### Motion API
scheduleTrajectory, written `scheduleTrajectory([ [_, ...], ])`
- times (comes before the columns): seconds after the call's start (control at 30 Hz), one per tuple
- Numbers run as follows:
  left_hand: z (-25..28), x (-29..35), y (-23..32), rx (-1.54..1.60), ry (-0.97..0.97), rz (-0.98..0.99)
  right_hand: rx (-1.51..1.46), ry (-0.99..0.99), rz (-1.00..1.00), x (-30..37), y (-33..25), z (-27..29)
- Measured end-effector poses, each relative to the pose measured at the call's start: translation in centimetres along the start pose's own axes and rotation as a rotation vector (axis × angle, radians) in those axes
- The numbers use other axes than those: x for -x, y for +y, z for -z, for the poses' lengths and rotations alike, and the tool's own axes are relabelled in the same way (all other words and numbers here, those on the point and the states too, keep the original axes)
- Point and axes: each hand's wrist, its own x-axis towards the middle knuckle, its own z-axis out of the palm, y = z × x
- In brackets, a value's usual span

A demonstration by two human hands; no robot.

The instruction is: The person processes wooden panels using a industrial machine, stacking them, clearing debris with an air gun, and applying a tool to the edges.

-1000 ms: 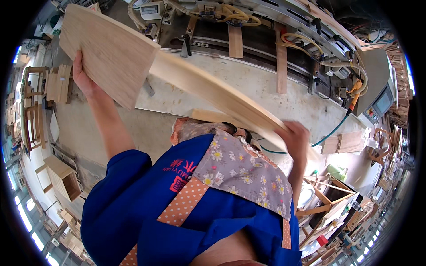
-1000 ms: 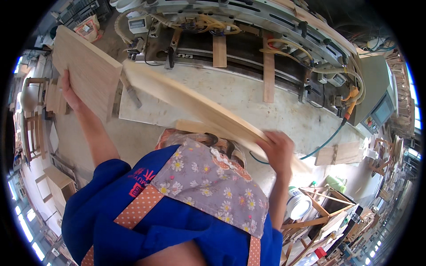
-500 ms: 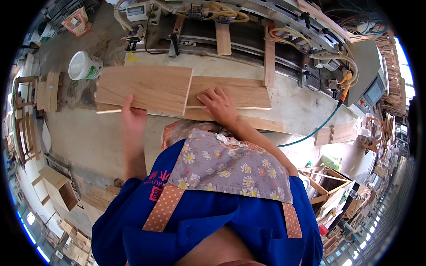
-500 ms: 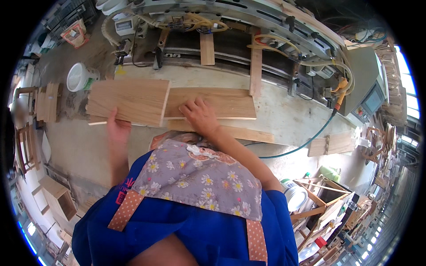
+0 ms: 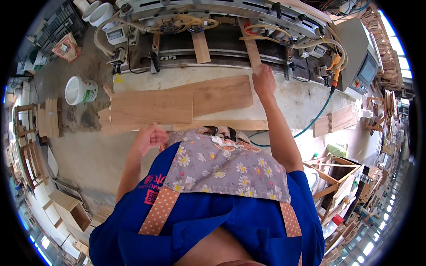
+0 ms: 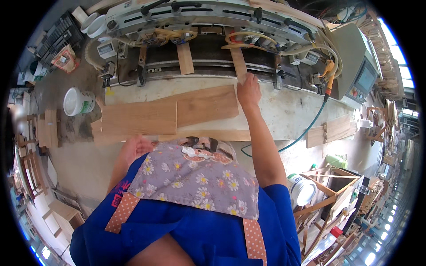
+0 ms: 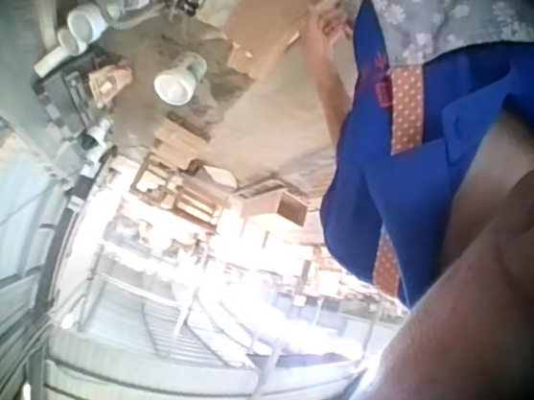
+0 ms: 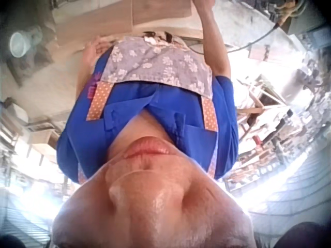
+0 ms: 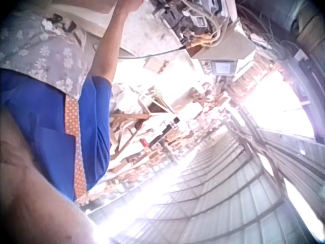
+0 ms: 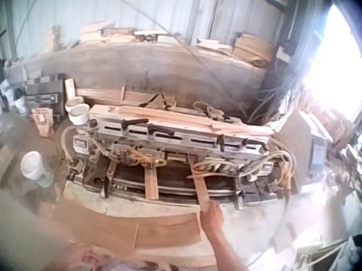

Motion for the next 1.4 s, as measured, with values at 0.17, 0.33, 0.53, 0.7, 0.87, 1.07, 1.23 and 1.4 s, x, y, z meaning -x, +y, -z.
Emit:
scheduleTrajectory([
  [0.17, -4.6, -5.0, 5.4, -0.635, 0.035, -0.392, 0.004, -0.007, -0.099, 4.7, 5.6, 1.7],
  [0.33, -16.0, -15.6, 12.7, -1.205, 0.453, -0.835, 0.075, -0.057, -0.201, 10.4, 10.0, 4.6],
  [0.53, -21.6, -17.2, 16.8, -1.393, 0.58, -0.677, -0.024, -0.178, -0.278, 13.1, 12.6, 6.5],
  [0.7, -24.2, -13.4, 14.7, -1.381, 0.415, -0.671, -0.167, 0.058, -0.227, 11.2, 19.0, 7.0],
  [0.87, -27.9, -7.0, 7.1, -1.306, -0.052, -0.646, -0.034, 0.434, -0.299, 0.7, 28.2, 13.3],
  [1.07, -24.3, -8.7, 5.4, -1.419, -0.023, -0.797, -0.987, 0.04, -0.479, -9.8, 32.2, 16.6],
  [1.23, -13.3, -10.9, 6.5, -1.534, 0.528, -1.038, -1.345, 0.034, -0.513, -14.2, 29.7, 21.4],
  [1.4, -7.0, -11.2, 5.9, -1.558, 0.711, -0.97, -1.454, 0.171, 0.112, -15.8, 21.0, 27.3],
])
